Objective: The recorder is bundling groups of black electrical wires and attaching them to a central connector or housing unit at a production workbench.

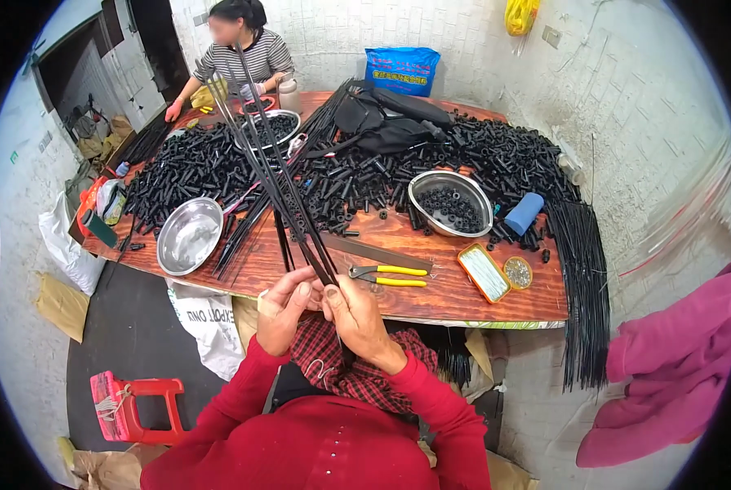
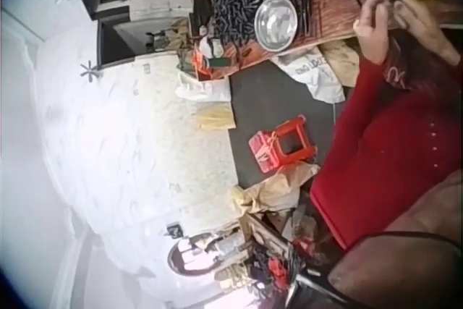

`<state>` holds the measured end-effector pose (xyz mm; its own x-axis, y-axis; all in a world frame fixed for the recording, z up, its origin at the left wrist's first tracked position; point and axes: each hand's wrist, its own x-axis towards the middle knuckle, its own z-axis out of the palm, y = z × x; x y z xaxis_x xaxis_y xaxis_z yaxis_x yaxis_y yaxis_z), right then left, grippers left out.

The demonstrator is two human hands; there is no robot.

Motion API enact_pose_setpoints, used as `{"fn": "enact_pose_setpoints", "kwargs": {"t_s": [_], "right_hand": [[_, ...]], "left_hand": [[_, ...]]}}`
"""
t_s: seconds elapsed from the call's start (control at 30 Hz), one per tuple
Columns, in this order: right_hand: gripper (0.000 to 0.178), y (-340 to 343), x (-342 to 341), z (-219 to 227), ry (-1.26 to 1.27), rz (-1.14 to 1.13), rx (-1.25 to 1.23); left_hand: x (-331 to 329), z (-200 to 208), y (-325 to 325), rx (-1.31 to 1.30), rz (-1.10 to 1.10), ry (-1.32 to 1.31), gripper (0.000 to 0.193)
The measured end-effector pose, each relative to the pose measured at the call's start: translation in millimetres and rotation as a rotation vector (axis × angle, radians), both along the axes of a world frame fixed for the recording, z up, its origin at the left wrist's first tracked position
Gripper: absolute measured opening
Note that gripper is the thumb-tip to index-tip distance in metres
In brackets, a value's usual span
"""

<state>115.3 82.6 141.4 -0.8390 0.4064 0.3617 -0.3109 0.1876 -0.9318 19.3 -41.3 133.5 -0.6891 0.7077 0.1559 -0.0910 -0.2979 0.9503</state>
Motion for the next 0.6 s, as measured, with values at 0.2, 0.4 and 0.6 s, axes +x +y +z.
{"fn": "enact_pose_setpoints", "kwargs": {"t_s": [0.2, 0.4, 0.6], "right_hand": [[0.022, -9.1, -2.9, -5.0, -0.062, -0.150, 0.235], [0.023, -11.3, -13.5, -17.3, -0.073, -0.143, 0.150], [0.021, -17.6, -20.2, -18.8, -0.164, -0.068, -0.094]], "left_hand": [[-15.1, -2.7, 23.8, -0.036, 0.167, 0.119, 0.033], [-26.4, 3.8, 23.5, -0.018, 0.059, -0.068, 0.029], [-34.5, 7.6, 18.4, -0.043, 0.034, 0.044, 0.031]]}}
